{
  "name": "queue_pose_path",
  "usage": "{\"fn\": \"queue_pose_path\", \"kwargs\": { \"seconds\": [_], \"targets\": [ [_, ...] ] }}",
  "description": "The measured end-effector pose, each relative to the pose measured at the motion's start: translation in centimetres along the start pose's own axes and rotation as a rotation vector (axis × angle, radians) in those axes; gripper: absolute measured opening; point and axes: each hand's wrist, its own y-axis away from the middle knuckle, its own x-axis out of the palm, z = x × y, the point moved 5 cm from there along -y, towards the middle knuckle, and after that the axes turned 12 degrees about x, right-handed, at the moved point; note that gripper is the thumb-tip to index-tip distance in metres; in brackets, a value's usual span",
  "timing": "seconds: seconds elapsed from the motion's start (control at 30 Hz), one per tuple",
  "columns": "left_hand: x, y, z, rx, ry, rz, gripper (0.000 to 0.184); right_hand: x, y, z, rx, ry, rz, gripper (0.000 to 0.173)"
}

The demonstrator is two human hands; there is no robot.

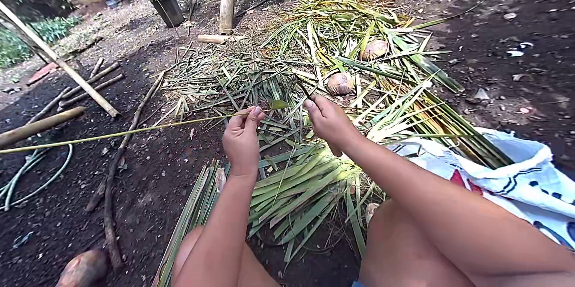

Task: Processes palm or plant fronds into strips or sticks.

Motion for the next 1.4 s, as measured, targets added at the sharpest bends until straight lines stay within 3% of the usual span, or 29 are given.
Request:
{"fn": "queue_pose_path", "kwargs": {
  "seconds": [0.17,0.3,0.4,0.57,0.67,0.77,0.83,0.93,1.13,1.3,1.33,1.4],
  "targets": [
    [1.5,1.0,-0.5,0.071,0.000,0.057,0.014,3.6,2.6,2.3,-0.094,0.303,0.146,0.034],
    [0.9,0.7,-0.8,0.149,-0.018,0.053,0.014,4.0,1.5,1.9,-0.074,0.428,0.144,0.031],
    [-1.2,-0.6,-2.3,0.214,-0.010,-0.008,0.010,3.9,-0.9,-0.4,0.078,0.511,0.185,0.026],
    [-6.3,-3.5,-5.9,0.372,0.015,-0.147,0.006,2.0,-6.5,-6.7,0.372,0.561,0.226,0.037],
    [-6.0,-3.0,-5.1,0.359,-0.046,-0.053,0.010,-0.2,-6.1,-4.0,0.196,0.371,0.032,0.042],
    [-4.1,-1.5,-3.6,0.374,-0.116,0.123,0.014,-0.6,-1.4,1.2,-0.172,0.197,-0.098,0.036],
    [-2.7,-0.7,-3.2,0.421,-0.161,0.227,0.017,0.5,1.7,3.5,-0.330,0.195,-0.070,0.031],
    [-1.4,0.2,-3.3,0.466,-0.177,0.284,0.017,2.1,3.3,4.4,-0.378,0.305,0.068,0.031],
    [-1.2,0.5,-2.8,0.509,-0.166,0.289,0.017,2.2,-0.5,1.1,-0.298,0.505,0.056,0.024],
    [-2.5,-0.4,-4.5,0.579,-0.091,0.229,0.016,0.0,-4.2,-3.0,0.180,0.637,0.167,0.032],
    [-2.8,-0.6,-4.7,0.594,-0.098,0.216,0.016,-0.6,-4.4,-3.2,0.212,0.621,0.165,0.034],
    [-3.1,-0.7,-4.6,0.614,-0.129,0.210,0.017,-1.4,-3.4,-1.7,0.095,0.517,0.069,0.036]
  ]
}}
